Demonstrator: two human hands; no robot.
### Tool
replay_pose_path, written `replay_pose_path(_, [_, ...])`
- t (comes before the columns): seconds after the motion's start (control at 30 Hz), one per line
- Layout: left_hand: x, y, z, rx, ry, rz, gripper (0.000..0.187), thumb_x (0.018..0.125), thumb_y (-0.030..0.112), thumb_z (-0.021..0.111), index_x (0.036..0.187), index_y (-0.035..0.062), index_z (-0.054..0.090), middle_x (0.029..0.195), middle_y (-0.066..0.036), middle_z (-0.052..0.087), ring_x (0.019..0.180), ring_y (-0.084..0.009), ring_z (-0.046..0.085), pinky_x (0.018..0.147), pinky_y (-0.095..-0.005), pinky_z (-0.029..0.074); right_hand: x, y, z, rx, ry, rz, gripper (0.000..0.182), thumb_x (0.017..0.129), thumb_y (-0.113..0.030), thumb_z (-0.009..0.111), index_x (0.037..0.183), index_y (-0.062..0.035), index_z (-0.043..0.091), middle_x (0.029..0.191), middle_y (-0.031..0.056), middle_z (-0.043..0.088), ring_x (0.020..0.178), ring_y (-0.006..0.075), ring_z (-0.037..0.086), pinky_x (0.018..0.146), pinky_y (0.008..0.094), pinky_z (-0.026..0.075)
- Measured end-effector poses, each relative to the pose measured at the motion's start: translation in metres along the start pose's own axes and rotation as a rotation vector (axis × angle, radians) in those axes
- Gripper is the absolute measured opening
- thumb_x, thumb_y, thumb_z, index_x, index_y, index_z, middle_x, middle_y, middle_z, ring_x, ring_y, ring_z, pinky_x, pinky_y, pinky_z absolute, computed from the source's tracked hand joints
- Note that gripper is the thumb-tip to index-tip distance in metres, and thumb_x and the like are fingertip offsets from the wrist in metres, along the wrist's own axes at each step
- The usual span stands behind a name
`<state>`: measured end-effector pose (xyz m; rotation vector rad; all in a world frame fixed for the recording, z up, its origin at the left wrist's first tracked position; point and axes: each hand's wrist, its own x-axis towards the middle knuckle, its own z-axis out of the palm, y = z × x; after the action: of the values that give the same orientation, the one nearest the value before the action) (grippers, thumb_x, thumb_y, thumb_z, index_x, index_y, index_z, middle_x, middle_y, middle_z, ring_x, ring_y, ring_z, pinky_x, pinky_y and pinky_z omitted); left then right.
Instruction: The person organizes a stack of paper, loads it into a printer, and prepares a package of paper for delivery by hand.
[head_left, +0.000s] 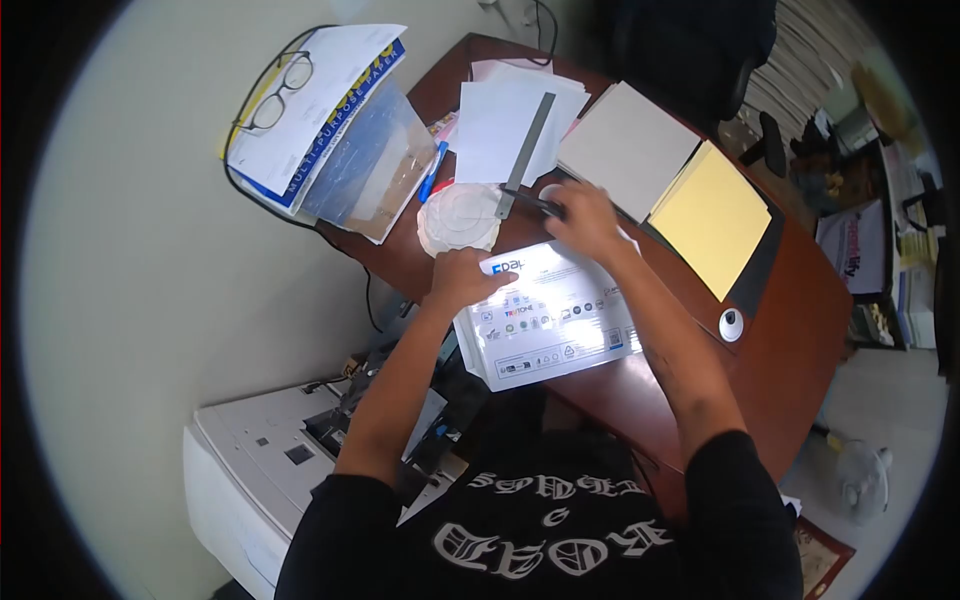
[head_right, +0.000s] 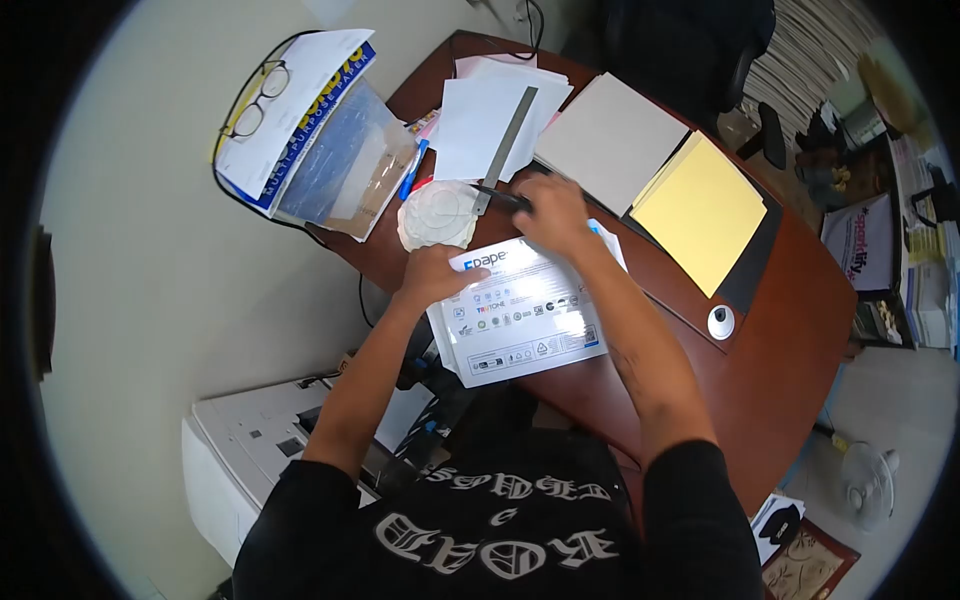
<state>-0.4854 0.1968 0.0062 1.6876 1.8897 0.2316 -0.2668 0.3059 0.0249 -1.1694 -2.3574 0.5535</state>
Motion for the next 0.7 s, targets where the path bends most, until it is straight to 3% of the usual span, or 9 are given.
replay_pose_path(0.1, [-0.013, -0.016, 0.003, 0.080, 0.594, 0.261, 0.043, 0.070, 0.032, 0.082, 0.096, 0.0007, 0.070, 0.097, -0.016, 0.069, 0.087, -0.0304, 0.068, 0.076, -0.0373, 0.053, 0.052, -0.006, 0.051, -0.079, -0.105, -0.011, 0.029, 0.074, -0.018, 0.068, 0.102, -0.0084, 0.069, 0.101, 0.0092, 0.065, 0.103, 0.0279, 0.056, 0.092, 0.0441, 0.040])
replay_pose_path(0.23, [-0.071, -0.034, 0.028, -0.429, 0.656, -0.049, 0.035, 0.073, 0.018, 0.080, 0.098, 0.0003, 0.061, 0.093, -0.012, 0.064, 0.084, -0.0268, 0.062, 0.076, -0.0368, 0.049, 0.044, -0.006, 0.062, -0.124, 0.078, 0.079, 0.031, 0.074, -0.016, 0.069, 0.103, -0.0065, 0.069, 0.103, 0.0144, 0.065, 0.104, 0.0302, 0.057, 0.094, 0.0430, 0.041])
replay_pose_path(0.37, [-0.132, -0.063, 0.078, -1.085, 0.257, -0.673, 0.034, 0.081, 0.019, 0.077, 0.102, -0.0015, 0.061, 0.093, -0.010, 0.064, 0.080, -0.0169, 0.060, 0.074, -0.0302, 0.049, -0.029, 0.024, 0.023, 0.023, 0.296, 0.245, 0.031, 0.072, -0.013, 0.069, 0.101, -0.0011, 0.067, 0.099, 0.0163, 0.066, 0.096, 0.0337, 0.062, 0.085, 0.0419, 0.049])
replay_pose_path(0.4, [-0.142, -0.063, 0.084, -1.062, 0.233, -0.620, 0.036, 0.082, 0.020, 0.076, 0.105, -0.0023, 0.060, 0.094, -0.011, 0.065, 0.079, -0.0172, 0.060, 0.074, -0.0303, 0.050, -0.058, 0.031, 0.015, 0.094, 0.358, 0.429, 0.031, 0.070, -0.014, 0.071, 0.098, -0.0004, 0.067, 0.091, 0.0152, 0.066, 0.086, 0.0313, 0.064, 0.079, 0.0393, 0.051])
replay_pose_path(0.47, [-0.154, -0.066, 0.100, -1.010, 0.195, -0.514, 0.040, 0.084, 0.023, 0.073, 0.110, -0.0039, 0.058, 0.096, -0.013, 0.065, 0.079, -0.0178, 0.062, 0.073, -0.0304, 0.050, -0.106, 0.030, -0.016, 0.093, 0.129, 0.784, 0.034, 0.068, -0.017, 0.073, 0.096, 0.0011, 0.066, 0.083, 0.0141, 0.066, 0.078, 0.0297, 0.064, 0.073, 0.0364, 0.051])
replay_pose_path(0.53, [-0.145, -0.067, 0.111, -0.894, 0.250, -0.400, 0.045, 0.085, 0.025, 0.072, 0.115, -0.0047, 0.056, 0.097, -0.014, 0.066, 0.079, -0.0196, 0.063, 0.073, -0.0320, 0.051, -0.144, 0.018, -0.025, 0.132, 0.008, 0.804, 0.040, 0.070, -0.021, 0.074, 0.100, 0.0037, 0.065, 0.083, 0.0142, 0.067, 0.075, 0.0291, 0.065, 0.071, 0.0346, 0.052])
replay_pose_path(0.57, [-0.140, -0.067, 0.115, -0.831, 0.287, -0.352, 0.047, 0.086, 0.026, 0.071, 0.118, -0.0050, 0.055, 0.098, -0.015, 0.066, 0.079, -0.0205, 0.064, 0.073, -0.0328, 0.051, -0.160, 0.017, -0.018, 0.263, -0.013, 0.845, 0.049, 0.072, -0.024, 0.074, 0.107, 0.0074, 0.063, 0.091, 0.0198, 0.068, 0.084, 0.0321, 0.067, 0.077, 0.0363, 0.052])
replay_pose_path(0.67, [-0.133, -0.038, 0.094, -0.688, 0.156, -0.480, 0.048, 0.085, 0.033, 0.071, 0.112, -0.0038, 0.055, 0.099, -0.017, 0.065, 0.088, -0.0243, 0.064, 0.077, -0.0352, 0.050, -0.180, 0.019, 0.003, 0.158, -0.044, 0.808, 0.058, 0.073, -0.028, 0.075, 0.115, 0.0092, 0.060, 0.102, 0.0252, 0.068, 0.096, 0.0380, 0.066, 0.084, 0.0397, 0.052])
replay_pose_path(0.7, [-0.129, -0.070, 0.140, -0.813, 0.197, -0.345, 0.048, 0.084, 0.035, 0.071, 0.110, -0.0023, 0.056, 0.099, -0.019, 0.064, 0.091, -0.0276, 0.064, 0.078, -0.0368, 0.050, -0.178, 0.017, 0.003, 0.138, -0.031, 0.785, 0.060, 0.073, -0.028, 0.076, 0.117, 0.0095, 0.059, 0.103, 0.0261, 0.067, 0.097, 0.0396, 0.066, 0.085, 0.0407, 0.052])
